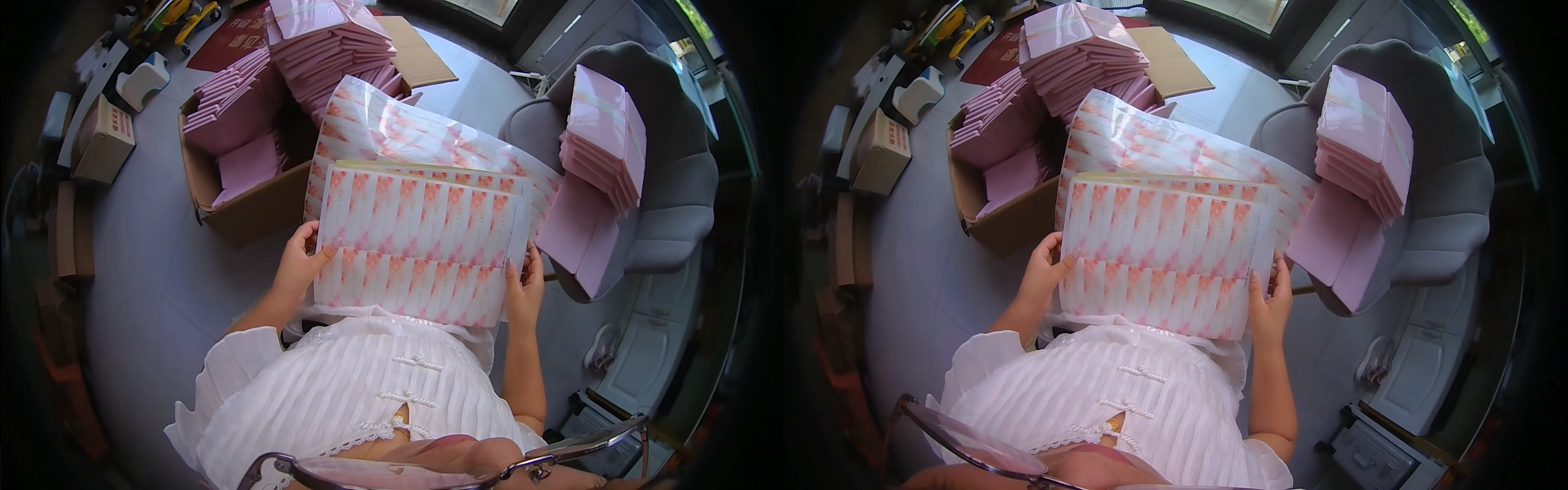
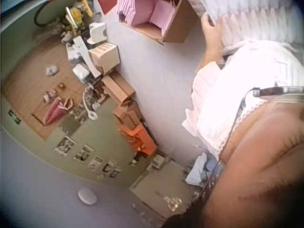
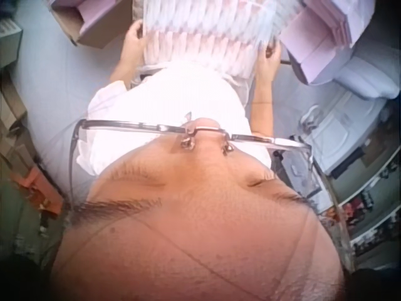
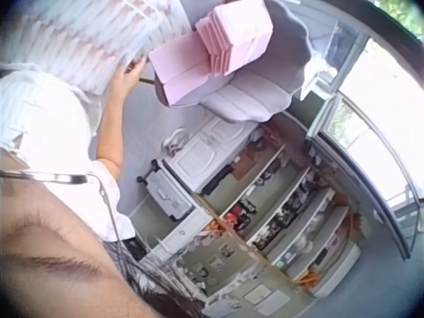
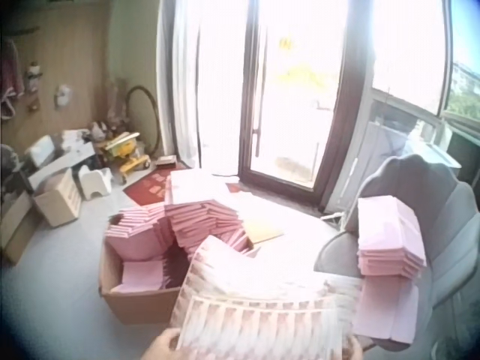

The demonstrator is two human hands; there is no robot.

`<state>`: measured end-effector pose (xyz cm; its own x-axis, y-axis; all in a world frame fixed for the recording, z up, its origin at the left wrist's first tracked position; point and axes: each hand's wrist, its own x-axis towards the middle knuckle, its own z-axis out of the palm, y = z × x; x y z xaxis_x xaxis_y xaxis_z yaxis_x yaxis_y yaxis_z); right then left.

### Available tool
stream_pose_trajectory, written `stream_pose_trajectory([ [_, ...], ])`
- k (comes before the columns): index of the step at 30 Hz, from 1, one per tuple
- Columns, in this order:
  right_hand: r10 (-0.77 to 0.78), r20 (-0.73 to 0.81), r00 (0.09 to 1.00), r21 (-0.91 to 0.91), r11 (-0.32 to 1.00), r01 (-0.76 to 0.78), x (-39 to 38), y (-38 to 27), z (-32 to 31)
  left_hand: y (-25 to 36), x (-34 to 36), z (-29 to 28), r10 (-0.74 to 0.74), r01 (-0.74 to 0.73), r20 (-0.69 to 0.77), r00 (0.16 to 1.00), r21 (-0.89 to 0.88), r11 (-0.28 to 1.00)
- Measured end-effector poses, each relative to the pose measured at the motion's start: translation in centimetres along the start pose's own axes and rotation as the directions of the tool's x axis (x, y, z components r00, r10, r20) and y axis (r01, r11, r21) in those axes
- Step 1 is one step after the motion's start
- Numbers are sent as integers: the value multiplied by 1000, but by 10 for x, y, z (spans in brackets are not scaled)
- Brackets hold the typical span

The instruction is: The person peels adhesive labels from a large sheet and applies them to pink rectangular boxes. The person handles several boxes from a large stack, placing labeled boxes onto a chair.

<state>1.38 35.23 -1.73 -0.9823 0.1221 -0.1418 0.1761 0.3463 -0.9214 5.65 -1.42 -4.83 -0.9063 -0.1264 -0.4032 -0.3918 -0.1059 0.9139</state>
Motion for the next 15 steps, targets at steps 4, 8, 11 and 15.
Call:
stream_pose_trajectory([
  [4, -232, 35, 972, 299, 931, 211, -1, -23, 26, -7, -2, -3, 86, -119, -109, 990, -345, 931],
  [8, -207, 320, 925, 489, 872, 26, 32, -33, 27, 5, -10, -23, 15, 14, 43, 999, -592, 806],
  [11, -328, 449, 831, 271, 936, 223, 112, -44, 34, -13, -11, -42, 87, -41, 59, 994, -547, 836],
  [15, -372, 340, 864, -475, 725, 499, 197, -77, 72, -34, -11, -87, 236, -256, -104, 966, -508, 822],
])
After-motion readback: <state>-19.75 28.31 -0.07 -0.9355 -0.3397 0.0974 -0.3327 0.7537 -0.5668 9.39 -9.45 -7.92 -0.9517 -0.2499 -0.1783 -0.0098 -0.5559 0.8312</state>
